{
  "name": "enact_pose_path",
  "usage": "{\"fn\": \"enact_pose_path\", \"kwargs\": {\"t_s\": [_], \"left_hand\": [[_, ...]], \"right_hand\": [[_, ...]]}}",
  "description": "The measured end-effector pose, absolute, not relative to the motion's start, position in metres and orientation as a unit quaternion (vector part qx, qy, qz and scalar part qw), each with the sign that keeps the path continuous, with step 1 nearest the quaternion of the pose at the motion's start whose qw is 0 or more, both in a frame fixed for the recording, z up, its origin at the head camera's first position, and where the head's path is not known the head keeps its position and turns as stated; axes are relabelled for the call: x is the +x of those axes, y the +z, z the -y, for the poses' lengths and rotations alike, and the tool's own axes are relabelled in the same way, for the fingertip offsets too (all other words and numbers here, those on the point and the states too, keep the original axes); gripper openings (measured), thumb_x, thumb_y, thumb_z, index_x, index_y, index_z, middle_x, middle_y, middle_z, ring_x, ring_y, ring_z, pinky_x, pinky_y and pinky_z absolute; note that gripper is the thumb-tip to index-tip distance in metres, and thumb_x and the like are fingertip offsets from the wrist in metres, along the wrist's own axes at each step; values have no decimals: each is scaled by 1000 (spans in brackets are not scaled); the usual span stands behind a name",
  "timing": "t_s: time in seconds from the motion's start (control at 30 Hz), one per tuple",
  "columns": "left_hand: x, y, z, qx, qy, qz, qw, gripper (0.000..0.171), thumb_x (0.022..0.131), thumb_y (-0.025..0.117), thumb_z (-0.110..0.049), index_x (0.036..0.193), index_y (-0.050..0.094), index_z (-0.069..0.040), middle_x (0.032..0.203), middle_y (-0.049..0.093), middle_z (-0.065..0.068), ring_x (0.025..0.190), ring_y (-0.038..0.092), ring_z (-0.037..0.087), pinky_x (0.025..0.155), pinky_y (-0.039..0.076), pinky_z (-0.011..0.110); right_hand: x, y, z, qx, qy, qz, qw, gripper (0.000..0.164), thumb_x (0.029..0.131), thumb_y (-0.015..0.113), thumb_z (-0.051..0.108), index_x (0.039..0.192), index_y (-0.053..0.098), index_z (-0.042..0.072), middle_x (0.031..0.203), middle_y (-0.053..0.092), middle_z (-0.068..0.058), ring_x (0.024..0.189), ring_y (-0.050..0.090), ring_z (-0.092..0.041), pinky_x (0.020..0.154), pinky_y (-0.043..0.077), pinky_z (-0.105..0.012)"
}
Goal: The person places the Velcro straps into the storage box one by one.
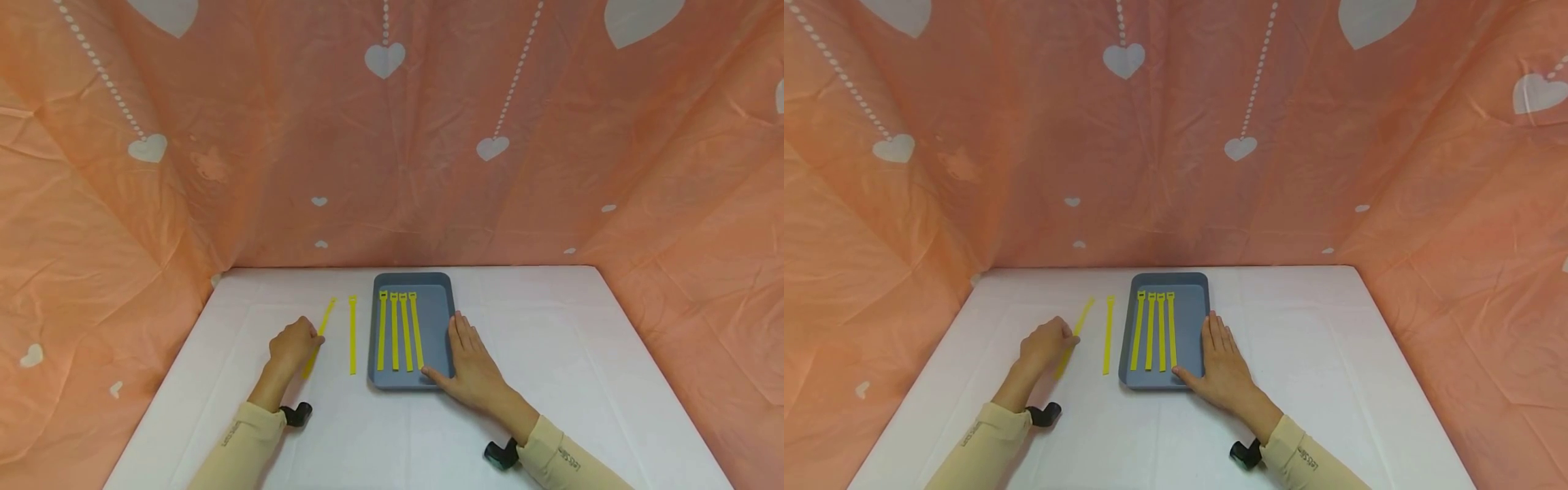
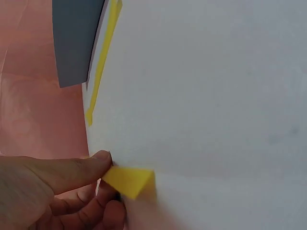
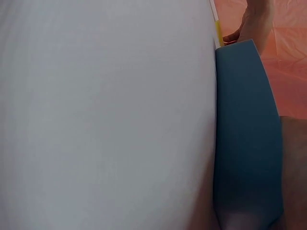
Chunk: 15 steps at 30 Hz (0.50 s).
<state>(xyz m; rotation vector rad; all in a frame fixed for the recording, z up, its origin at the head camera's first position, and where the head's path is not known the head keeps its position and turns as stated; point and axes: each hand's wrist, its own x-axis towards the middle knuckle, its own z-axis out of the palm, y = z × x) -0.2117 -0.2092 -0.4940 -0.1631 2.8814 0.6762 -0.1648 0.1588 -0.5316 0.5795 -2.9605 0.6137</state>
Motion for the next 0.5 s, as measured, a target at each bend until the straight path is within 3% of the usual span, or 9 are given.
{"fn": "enact_pose_path", "kwargs": {"t_s": [0.17,0.33,0.5], "left_hand": [[-212,-498,213,-48,266,-960,71,24,97,77,-18,106,62,0,95,72,15,85,68,31,75,54,49],[-213,-501,219,-31,337,-938,73,24,97,74,-10,115,67,5,104,73,19,95,70,32,84,58,47],[-215,-504,225,-15,361,-930,73,22,98,74,-7,115,69,6,102,72,15,93,69,28,83,58,41]], "right_hand": [[-166,-533,-159,189,195,962,25,116,98,66,65,166,13,-12,177,8,-27,165,10,-40,133,16,-53],[-166,-534,-159,187,195,963,21,117,97,66,65,167,12,-11,177,8,-27,165,9,-40,133,16,-53],[-166,-534,-159,186,198,962,19,116,98,66,65,167,11,-11,177,6,-27,166,7,-39,133,15,-52]]}}
